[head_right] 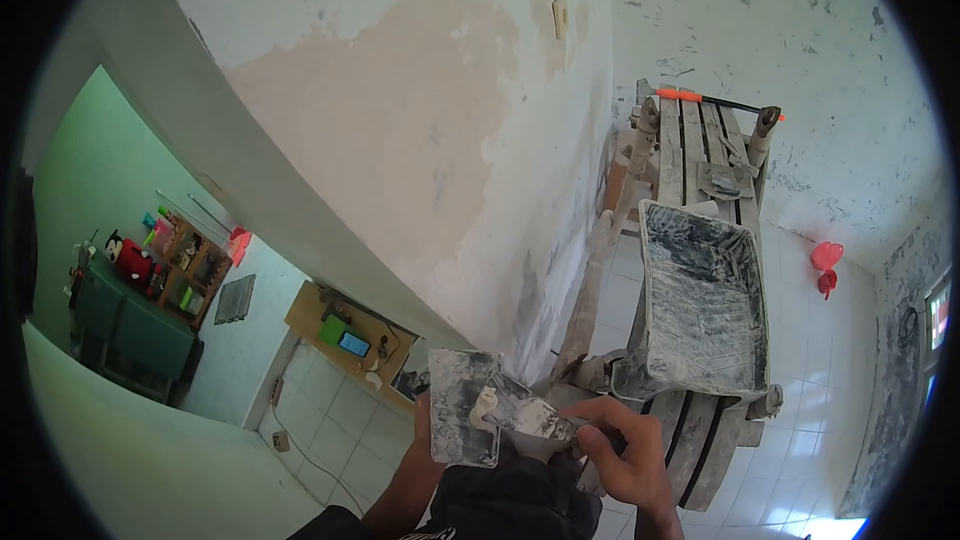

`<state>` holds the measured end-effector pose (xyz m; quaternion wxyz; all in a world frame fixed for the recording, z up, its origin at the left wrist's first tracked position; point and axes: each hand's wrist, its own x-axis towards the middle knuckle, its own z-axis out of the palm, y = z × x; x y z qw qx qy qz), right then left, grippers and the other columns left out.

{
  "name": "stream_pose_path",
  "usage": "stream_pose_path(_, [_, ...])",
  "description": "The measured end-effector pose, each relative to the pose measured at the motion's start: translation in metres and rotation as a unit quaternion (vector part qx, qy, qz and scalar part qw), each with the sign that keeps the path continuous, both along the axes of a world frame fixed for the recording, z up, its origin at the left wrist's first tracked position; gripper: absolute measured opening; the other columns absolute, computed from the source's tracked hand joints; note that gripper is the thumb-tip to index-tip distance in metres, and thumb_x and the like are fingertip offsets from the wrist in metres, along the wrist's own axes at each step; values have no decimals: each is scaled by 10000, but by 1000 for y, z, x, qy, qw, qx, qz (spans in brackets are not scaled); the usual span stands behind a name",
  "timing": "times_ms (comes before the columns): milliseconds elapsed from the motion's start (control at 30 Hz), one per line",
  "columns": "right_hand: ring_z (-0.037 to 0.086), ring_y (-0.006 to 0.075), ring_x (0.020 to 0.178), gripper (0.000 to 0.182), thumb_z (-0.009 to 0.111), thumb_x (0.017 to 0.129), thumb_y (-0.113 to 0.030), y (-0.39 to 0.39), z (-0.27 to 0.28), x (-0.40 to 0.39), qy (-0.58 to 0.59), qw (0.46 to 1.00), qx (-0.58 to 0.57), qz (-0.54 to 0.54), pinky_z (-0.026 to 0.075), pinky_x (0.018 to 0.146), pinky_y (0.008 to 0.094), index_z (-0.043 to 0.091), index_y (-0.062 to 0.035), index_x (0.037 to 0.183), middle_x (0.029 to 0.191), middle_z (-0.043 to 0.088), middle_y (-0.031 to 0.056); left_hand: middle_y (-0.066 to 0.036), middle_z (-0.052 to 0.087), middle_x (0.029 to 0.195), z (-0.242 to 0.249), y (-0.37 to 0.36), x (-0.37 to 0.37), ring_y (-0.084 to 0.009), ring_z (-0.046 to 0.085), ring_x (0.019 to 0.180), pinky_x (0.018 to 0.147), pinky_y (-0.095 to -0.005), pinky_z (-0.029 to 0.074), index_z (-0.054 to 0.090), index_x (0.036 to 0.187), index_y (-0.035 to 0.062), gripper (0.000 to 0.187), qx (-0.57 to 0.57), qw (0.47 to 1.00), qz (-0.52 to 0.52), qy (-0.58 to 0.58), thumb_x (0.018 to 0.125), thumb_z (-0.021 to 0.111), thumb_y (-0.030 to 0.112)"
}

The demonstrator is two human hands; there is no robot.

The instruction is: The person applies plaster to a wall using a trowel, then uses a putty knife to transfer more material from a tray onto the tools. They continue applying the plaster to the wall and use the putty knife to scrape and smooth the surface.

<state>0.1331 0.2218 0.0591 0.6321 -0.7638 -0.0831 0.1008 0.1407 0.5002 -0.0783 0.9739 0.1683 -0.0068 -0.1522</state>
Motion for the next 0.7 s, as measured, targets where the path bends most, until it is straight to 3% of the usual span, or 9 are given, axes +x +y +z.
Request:
stream_pose_path(133, [519, 33, 592, 282, 588, 972, -173, 4, -5, 8, -14, 998, 61, 24, 375, 532, 248, 690, -4, 1174, 655, 653, 19, -187, 636, 1324, 22, -2, -8, -319, 673, 1146, 960, -452, 581, 507, 1419, 3, 571, 110, 993, 25, -25, 1053, 360, 416])
stream_pose_path(200, [496, 32, 580, 314, 581, 990, -197, 15, 3, 8, -18, 996, 79, 26, 371, 531, 244, 665, 3, 1217, 676, 646, 22, -188, 638, 1319, 26, -7, -3, -308, 678, 1142, 958, -444, 583, 504, 1428, 23, 570, -154, 988, -19, 0, 1055, 383, 436])
stream_pose_path(267, [474, 32, 567, 348, 575, 1008, -220, 32, 7, 8, -23, 994, 106, 19, 367, 529, 241, 640, 11, 1260, 696, 640, 25, -180, 638, 1323, 4, -11, -5, -310, 679, 1141, 960, -457, 579, 498, 1439, 43, 593, -164, 986, -1, 2, 1042, 402, 473])
stream_pose_path(333, [453, 39, 561, 401, 553, 1045, -261, 51, 5, 12, 31, 969, 244, -22, 372, 546, 224, 580, 21, 1330, 734, 636, 38, -172, 638, 1327, -25, -3, -14, -312, 679, 1141, 962, -471, 576, 492, 1450, 63, 617, -164, 986, 1, 6, 1029, 422, 510])
stream_pose_path(400, [438, 51, 558, 410, 522, 1074, -275, 68, -6, 25, 23, 960, 273, -55, 374, 555, 218, 556, 21, 1356, 803, 642, 49, -176, 439, 1550, -52, 12, -33, -358, 558, 1311, 1061, -504, 492, 360, 1569, 150, 752, -162, 987, -8, -6, 981, 512, 593])
stream_pose_path(533, [513, 71, 680, 340, 551, 1058, -174, 114, -42, 75, -63, 935, 304, -175, 411, 589, 229, 569, 3, 1348, 898, 645, 45, -141, 552, 1332, -60, 38, -53, -341, 641, 1165, 975, -521, 499, 454, 1444, 161, 580, -163, 986, -17, 32, 1007, 480, 542])
stream_pose_path(567, [534, 81, 728, 318, 572, 1043, -129, 123, -46, 87, -122, 936, 268, -194, 422, 604, 233, 584, -13, 1338, 929, 638, 48, -105, 576, 1211, -32, 36, -61, -272, 653, 992, 809, -484, 509, 493, 1366, 154, 523, 2, 978, 79, 192, 1025, 422, 543])
stream_pose_path(667, [586, 123, 808, 319, 618, 977, -16, 139, -37, 112, -213, 930, 211, -212, 500, 695, 264, 629, -42, 1295, 969, 608, 70, -78, 592, 1162, -41, 50, -67, -230, 626, 872, 688, -424, 460, 512, 1313, 156, 487, 43, 988, 75, 132, 1029, 391, 532])
stream_pose_path(700, [586, 123, 808, 319, 618, 977, -16, 144, -34, 118, -214, 927, 218, -216, 500, 695, 264, 629, -42, 1295, 969, 608, 70, -55, 601, 1133, -30, 47, -68, -213, 623, 853, 677, -382, 446, 521, 1277, 153, 472, 191, 954, 122, 199, 1027, 371, 524])
